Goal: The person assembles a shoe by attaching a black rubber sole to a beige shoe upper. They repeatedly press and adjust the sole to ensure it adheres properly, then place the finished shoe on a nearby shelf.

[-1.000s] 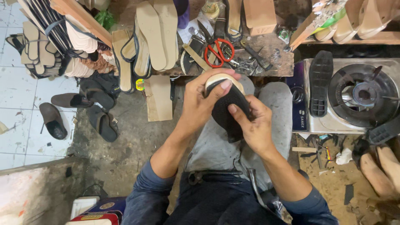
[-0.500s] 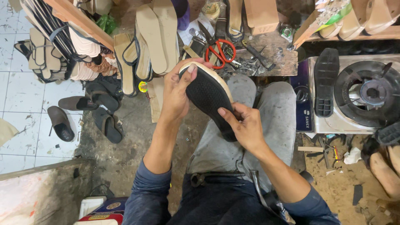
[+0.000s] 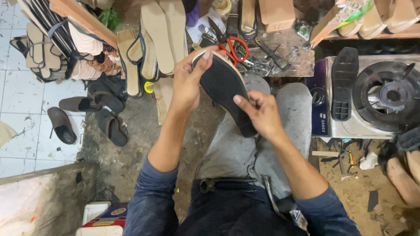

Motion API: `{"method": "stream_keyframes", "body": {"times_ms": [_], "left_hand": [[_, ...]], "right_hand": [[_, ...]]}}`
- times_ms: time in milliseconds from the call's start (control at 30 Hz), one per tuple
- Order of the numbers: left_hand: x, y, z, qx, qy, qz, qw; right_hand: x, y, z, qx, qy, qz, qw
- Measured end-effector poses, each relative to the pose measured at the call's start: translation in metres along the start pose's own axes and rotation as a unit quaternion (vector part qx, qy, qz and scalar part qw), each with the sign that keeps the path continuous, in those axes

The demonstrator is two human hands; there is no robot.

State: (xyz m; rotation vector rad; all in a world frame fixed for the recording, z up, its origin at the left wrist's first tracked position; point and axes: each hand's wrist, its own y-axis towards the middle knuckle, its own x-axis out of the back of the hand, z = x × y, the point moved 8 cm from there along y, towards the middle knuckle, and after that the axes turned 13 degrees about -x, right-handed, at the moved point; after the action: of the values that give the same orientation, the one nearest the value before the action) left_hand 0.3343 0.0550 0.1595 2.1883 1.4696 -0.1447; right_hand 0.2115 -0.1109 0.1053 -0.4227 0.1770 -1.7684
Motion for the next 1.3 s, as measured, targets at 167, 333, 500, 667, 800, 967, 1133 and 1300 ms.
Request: {"method": "stream_keyframes", "body": {"times_ms": [167,333,500,667,800,967,1133,1300], "left_hand": [[0.007,0.032,0.021,0.022,0.081,-0.033,0.996],[0.003,0.031,0.027,0.014,0.085,-0.029,0.996],[-0.001,0.028,0.017,-0.021,0.075,-0.032,0.996],[-0.005,0.008,0.007,0.039,0.066,0.004,0.997],[-0.01,-0.011,-0.01,-0.035,0.137,0.083,0.986],[0.001,-0.022,-0.002,-0.041,0.147,0.045,0.987],[-0.006,-0.039,-0.003,-0.066,0.147,0.028,0.986],[-0.013,-0.05,-0.006,-0.074,0.133,0.012,0.988]], "right_hand": [[0.001,0.028,-0.001,-0.043,0.144,0.088,0.985],[0.002,0.029,0.002,-0.033,0.167,0.096,0.981],[0.0,0.023,-0.003,-0.023,0.154,0.084,0.984],[0.001,0.013,0.001,0.022,0.065,0.022,0.997],[-0.004,0.003,0.002,0.0,0.07,0.03,0.997],[-0.005,-0.004,0.01,0.007,0.03,0.021,0.999],[-0.008,-0.009,0.014,0.015,0.053,0.037,0.998],[0.008,-0.017,0.012,-0.033,0.012,0.109,0.993]]}}
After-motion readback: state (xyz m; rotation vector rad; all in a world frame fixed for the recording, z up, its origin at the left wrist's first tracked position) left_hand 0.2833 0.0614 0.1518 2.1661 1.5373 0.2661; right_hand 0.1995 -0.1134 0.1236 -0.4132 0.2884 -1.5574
